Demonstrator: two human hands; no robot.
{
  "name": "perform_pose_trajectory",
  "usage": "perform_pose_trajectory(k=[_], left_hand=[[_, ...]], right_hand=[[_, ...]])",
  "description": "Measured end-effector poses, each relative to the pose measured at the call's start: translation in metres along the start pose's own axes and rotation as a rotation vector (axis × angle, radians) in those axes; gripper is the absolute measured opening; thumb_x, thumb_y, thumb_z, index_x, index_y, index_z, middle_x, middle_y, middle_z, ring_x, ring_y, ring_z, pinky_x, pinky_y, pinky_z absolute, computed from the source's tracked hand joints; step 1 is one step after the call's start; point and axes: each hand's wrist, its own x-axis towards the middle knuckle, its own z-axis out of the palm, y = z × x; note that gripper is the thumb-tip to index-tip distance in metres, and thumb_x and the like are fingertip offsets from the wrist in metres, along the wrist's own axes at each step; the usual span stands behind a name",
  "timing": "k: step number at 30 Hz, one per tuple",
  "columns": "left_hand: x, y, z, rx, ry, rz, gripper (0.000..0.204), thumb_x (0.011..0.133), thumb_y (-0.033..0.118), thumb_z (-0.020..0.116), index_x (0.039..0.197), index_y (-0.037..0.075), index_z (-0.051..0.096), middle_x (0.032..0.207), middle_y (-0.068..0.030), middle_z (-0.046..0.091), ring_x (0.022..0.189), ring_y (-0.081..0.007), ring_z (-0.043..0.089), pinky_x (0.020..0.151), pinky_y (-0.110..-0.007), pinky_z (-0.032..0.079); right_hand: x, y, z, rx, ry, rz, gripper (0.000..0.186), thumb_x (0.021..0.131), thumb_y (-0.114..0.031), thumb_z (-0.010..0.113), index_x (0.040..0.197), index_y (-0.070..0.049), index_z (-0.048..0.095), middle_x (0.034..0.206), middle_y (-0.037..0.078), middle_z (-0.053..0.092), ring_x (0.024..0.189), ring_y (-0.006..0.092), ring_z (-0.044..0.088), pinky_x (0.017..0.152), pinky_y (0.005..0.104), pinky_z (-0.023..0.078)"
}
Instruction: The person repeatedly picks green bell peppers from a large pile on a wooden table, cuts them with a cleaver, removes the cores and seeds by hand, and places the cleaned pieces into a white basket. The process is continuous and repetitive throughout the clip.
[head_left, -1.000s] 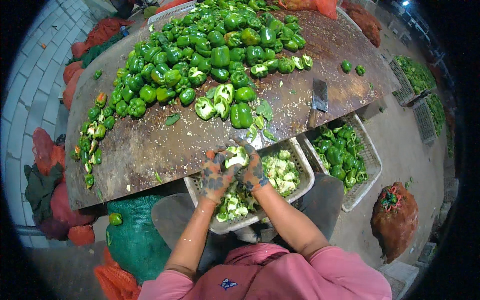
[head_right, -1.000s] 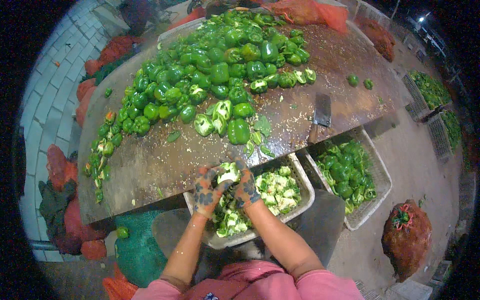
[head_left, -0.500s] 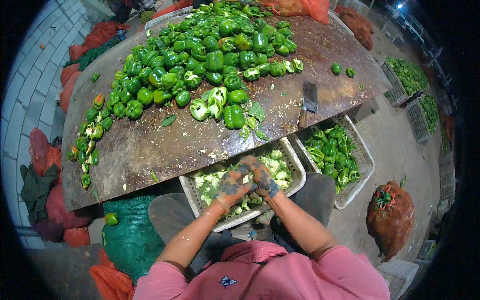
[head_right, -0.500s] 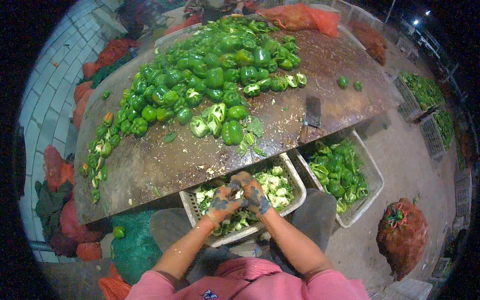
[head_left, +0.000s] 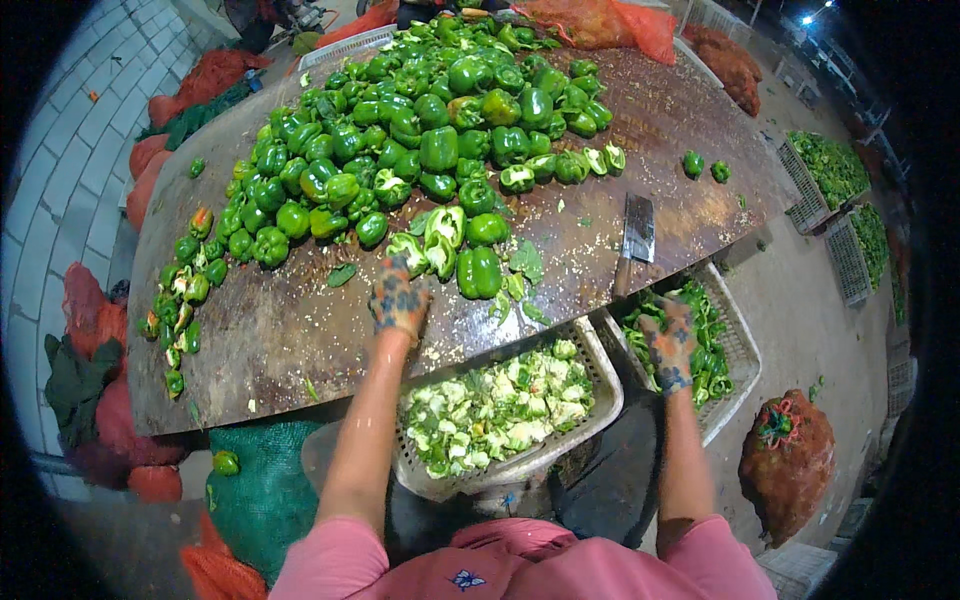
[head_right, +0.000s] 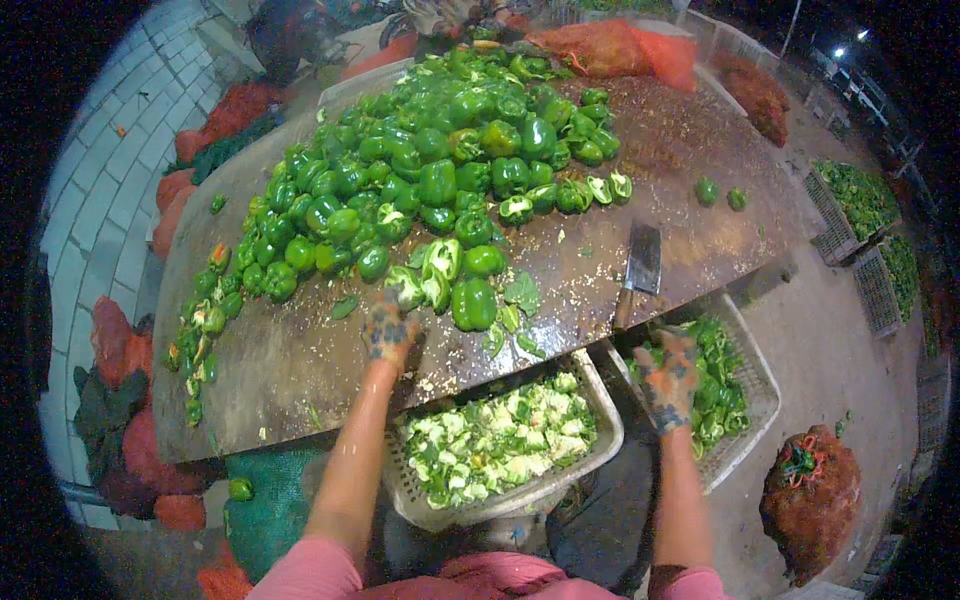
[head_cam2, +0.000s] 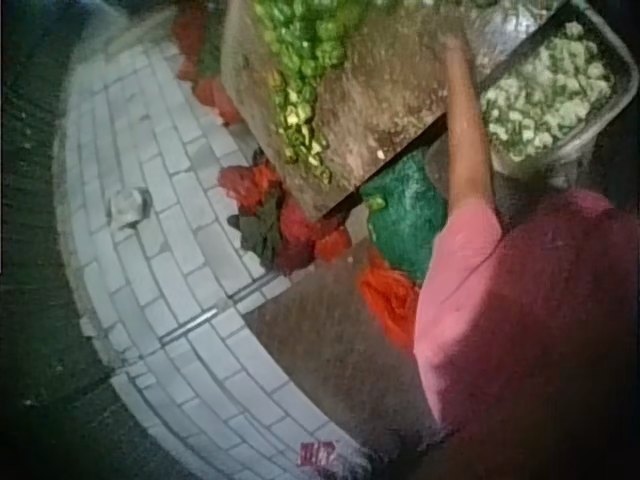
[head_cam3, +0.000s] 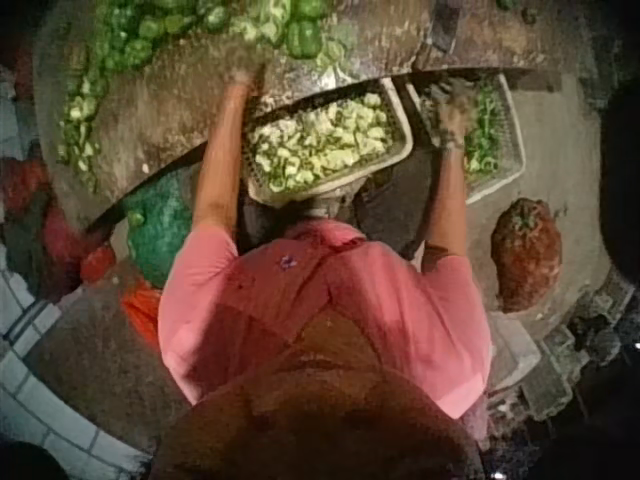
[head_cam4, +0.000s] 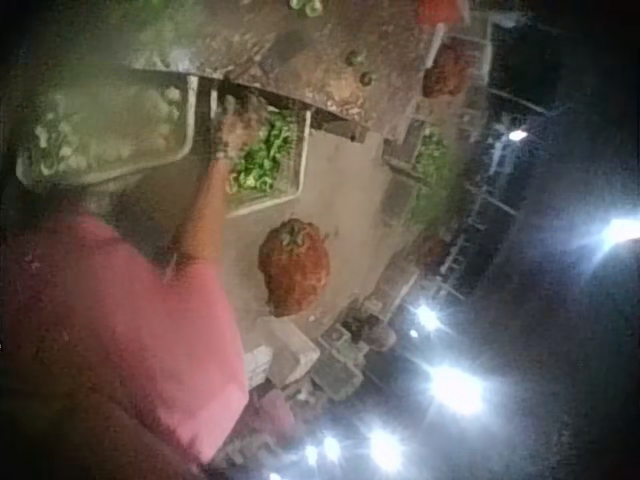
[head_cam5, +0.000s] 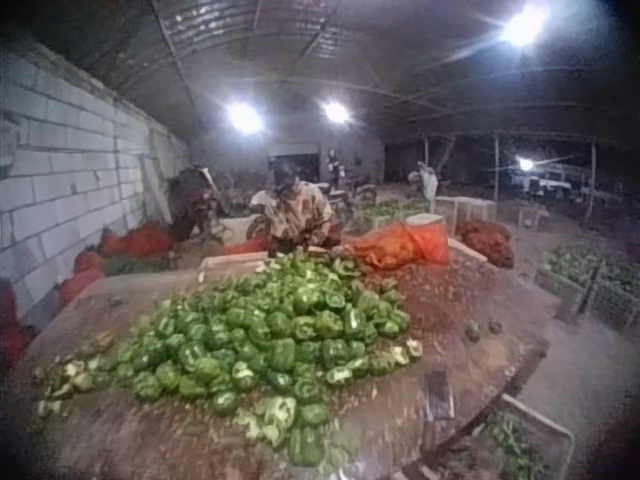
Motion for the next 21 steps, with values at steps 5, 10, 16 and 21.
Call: perform_pose_trajectory(k=[5, 10, 16, 21], left_hand=[[0.045, -0.013, 0.021, 0.036, 0.001, 0.007, 0.039, 0.065, 0.012, 0.065, 0.103, 0.008, 0.055, 0.108, -0.0155, 0.054, 0.094, -0.0355, 0.055, 0.079, -0.04, 0.046], [-0.023, 0.001, -0.006, -0.114, -0.126, -0.127, 0.043, 0.069, 0.025, 0.066, 0.104, 0.004, 0.054, 0.099, -0.019, 0.059, 0.088, -0.0339, 0.058, 0.076, -0.04, 0.046], [-0.125, 0.047, -0.061, -0.571, -0.277, 0.151, 0.029, 0.074, 0.011, 0.06, 0.102, 0.003, 0.057, 0.099, -0.0168, 0.057, 0.084, -0.0317, 0.059, 0.07, -0.04, 0.046], [-0.148, 0.068, -0.062, -0.585, -0.232, 0.127, 0.033, 0.07, 0.014, 0.066, 0.099, 0.001, 0.059, 0.084, -0.0149, 0.062, 0.075, -0.0246, 0.061, 0.066, -0.033, 0.047]], right_hand=[[-0.024, -0.085, 0.067, 0.523, -0.49, 0.133, 0.038, 0.077, -0.028, 0.063, 0.105, -0.002, 0.059, 0.11, 0.015, 0.058, 0.102, 0.0282, 0.055, 0.087, 0.0344, 0.042], [-0.058, -0.143, 0.135, 0.929, -0.666, 0.03, 0.035, 0.085, -0.025, 0.053, 0.115, -0.006, 0.05, 0.106, 0.006, 0.056, 0.094, 0.0193, 0.054, 0.077, 0.0316, 0.045], [-0.091, -0.147, 0.163, 1.245, -0.715, -0.087, 0.047, 0.087, -0.029, 0.051, 0.129, -0.009, 0.04, 0.122, 0.005, 0.046, 0.111, 0.0179, 0.044, 0.094, 0.0313, 0.036], [-0.088, -0.144, 0.113, 1.317, -0.86, 0.064, 0.056, 0.071, -0.013, 0.063, 0.123, -0.004, 0.046, 0.126, 0.012, 0.046, 0.119, 0.0244, 0.041, 0.099, 0.0333, 0.033]])
